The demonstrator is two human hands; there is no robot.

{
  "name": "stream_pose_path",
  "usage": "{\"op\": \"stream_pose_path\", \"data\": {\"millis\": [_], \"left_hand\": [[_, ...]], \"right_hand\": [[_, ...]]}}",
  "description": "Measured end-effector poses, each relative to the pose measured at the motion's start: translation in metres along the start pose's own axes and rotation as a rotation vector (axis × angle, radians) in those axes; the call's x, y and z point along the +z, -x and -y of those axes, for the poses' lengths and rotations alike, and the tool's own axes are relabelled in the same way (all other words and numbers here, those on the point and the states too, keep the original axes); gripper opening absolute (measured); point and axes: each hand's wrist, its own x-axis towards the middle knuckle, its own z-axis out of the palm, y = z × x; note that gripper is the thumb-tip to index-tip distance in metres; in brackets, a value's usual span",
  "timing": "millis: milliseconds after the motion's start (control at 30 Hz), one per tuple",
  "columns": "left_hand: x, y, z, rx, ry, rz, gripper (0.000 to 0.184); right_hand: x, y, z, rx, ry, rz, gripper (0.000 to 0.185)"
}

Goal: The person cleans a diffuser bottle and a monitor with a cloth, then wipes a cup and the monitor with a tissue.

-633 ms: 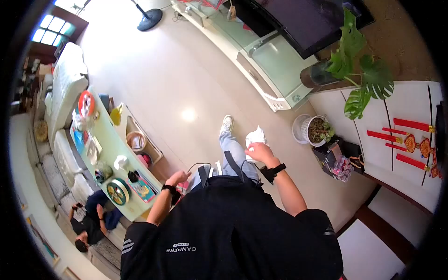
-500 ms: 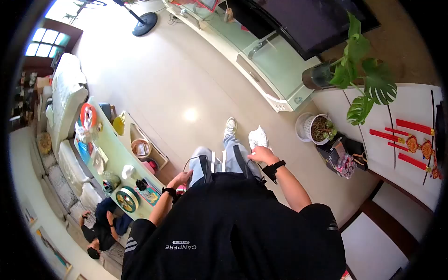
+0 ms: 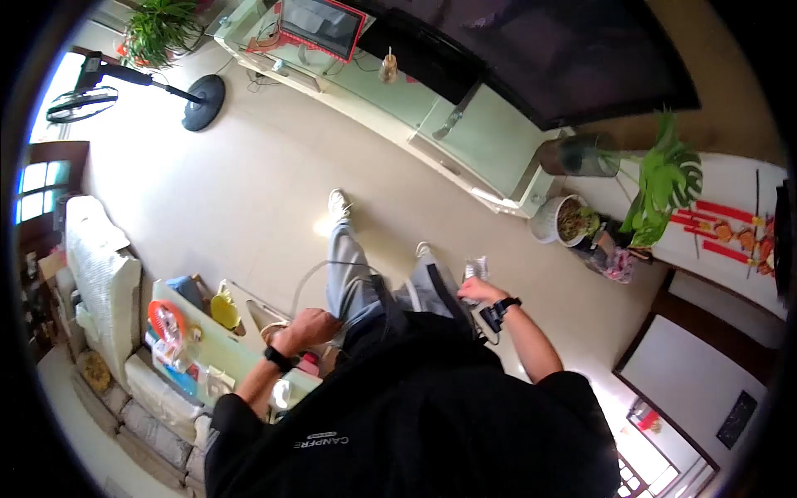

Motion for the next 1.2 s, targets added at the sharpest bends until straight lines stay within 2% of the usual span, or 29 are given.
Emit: {"op": "stream_pose_path", "data": {"millis": [67,200,233,333,367,467,533,600,667,700,800,833,900,933,967,1000,1033,1100,1133,1200], "left_hand": [[-0.039,0.010,0.021,0.055,0.048,0.046,0.017],[-0.063,0.007,0.065,0.073,0.055,0.107,0.022],[-0.071,0.002,0.071,0.052,0.004,0.174,0.016],[-0.093,-0.018,0.080,0.025,-0.034,0.278,0.019],[-0.098,-0.023,0.085,0.018,-0.034,0.320,0.020],[-0.091,-0.038,0.108,-0.041,-0.027,0.375,0.020],[-0.101,-0.054,0.124,-0.034,-0.069,0.462,0.023],[-0.094,-0.076,0.151,0.013,0.017,0.500,0.023],[-0.101,-0.100,0.171,0.016,-0.059,0.518,0.025],[-0.105,-0.122,0.182,0.023,-0.098,0.515,0.026],[-0.122,-0.188,0.203,0.124,-0.234,0.513,0.031],[-0.140,-0.219,0.189,0.173,-0.228,0.469,0.046],[-0.179,-0.276,0.152,0.266,-0.019,0.173,0.059],[-0.175,-0.305,0.148,0.404,-0.058,-0.039,0.076],[-0.200,-0.328,0.123,0.343,0.013,0.008,0.089],[-0.188,-0.358,0.122,0.469,0.067,-0.190,0.099],[-0.196,-0.376,0.109,0.476,0.104,-0.211,0.108],[-0.189,-0.423,0.102,0.662,0.162,-0.367,0.100],[-0.184,-0.441,0.106,0.752,0.197,-0.440,0.097],[-0.186,-0.464,0.116,0.764,0.137,-0.394,0.077]], "right_hand": [[0.005,-0.009,0.031,-0.080,-0.036,-0.073,0.031],[0.000,0.017,0.153,0.188,0.232,-0.335,0.042],[0.004,0.012,0.159,0.109,0.344,-0.319,0.043],[0.006,-0.009,0.154,0.056,0.275,-0.214,0.037],[0.004,-0.011,0.156,0.048,0.291,-0.191,0.029],[-0.009,-0.007,0.152,0.007,-0.039,0.238,0.024],[-0.018,-0.015,0.160,-0.051,0.001,0.359,0.022],[-0.022,-0.035,0.167,-0.130,0.146,0.260,0.024],[-0.031,-0.067,0.172,-0.176,0.257,0.130,0.027],[-0.033,-0.083,0.169,-0.239,0.235,-0.067,0.026],[-0.072,-0.116,0.187,-0.261,-0.148,-0.240,0.026],[-0.085,-0.118,0.196,-0.300,-0.235,-0.260,0.025],[-0.115,-0.120,0.217,-0.400,-0.393,-0.303,0.023],[-0.128,-0.117,0.228,-0.454,-0.445,-0.311,0.023],[-0.142,-0.112,0.236,-0.512,-0.493,-0.323,0.024],[-0.150,-0.109,0.237,-0.563,-0.544,-0.333,0.024],[-0.153,-0.108,0.239,-0.629,-0.588,-0.403,0.025],[-0.158,-0.118,0.234,-0.770,-0.661,-0.545,0.028],[-0.156,-0.132,0.225,-0.869,-0.767,-0.541,0.031],[-0.149,-0.158,0.208,-1.048,-0.986,-0.508,0.038]]}}
